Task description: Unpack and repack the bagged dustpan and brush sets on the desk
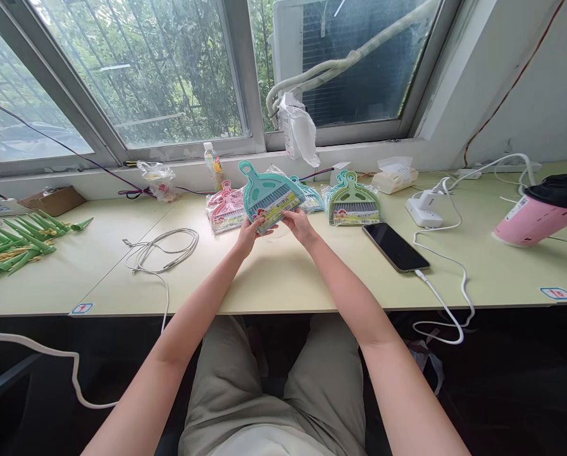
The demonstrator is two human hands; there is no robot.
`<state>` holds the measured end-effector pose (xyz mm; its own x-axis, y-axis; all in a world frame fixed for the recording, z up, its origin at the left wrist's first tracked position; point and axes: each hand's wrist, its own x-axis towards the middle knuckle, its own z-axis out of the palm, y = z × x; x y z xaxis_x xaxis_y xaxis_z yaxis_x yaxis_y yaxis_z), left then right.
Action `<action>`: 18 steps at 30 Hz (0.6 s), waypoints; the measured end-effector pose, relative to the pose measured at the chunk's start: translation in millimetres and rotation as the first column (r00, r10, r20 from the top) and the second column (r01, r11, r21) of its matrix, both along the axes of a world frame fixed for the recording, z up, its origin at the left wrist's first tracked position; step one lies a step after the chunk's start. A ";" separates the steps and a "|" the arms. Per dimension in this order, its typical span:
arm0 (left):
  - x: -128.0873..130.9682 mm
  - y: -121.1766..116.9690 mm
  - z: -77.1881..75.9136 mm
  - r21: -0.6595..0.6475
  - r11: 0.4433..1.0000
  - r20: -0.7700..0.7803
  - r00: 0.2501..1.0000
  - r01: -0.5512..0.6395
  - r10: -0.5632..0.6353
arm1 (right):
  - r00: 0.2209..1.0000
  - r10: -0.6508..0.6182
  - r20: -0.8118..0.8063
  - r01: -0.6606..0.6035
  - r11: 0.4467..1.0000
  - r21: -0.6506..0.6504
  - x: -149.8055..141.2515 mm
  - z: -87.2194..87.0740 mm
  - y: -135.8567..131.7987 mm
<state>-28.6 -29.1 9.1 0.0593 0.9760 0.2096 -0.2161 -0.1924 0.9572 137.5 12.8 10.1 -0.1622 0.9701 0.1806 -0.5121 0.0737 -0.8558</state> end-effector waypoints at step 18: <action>0.4 -4.1 1.8 0.041 0.999 -0.036 0.999 0.026 -0.025 | 0.997 -0.058 0.042 0.058 0.998 -0.020 -4.3 -8.9 2.7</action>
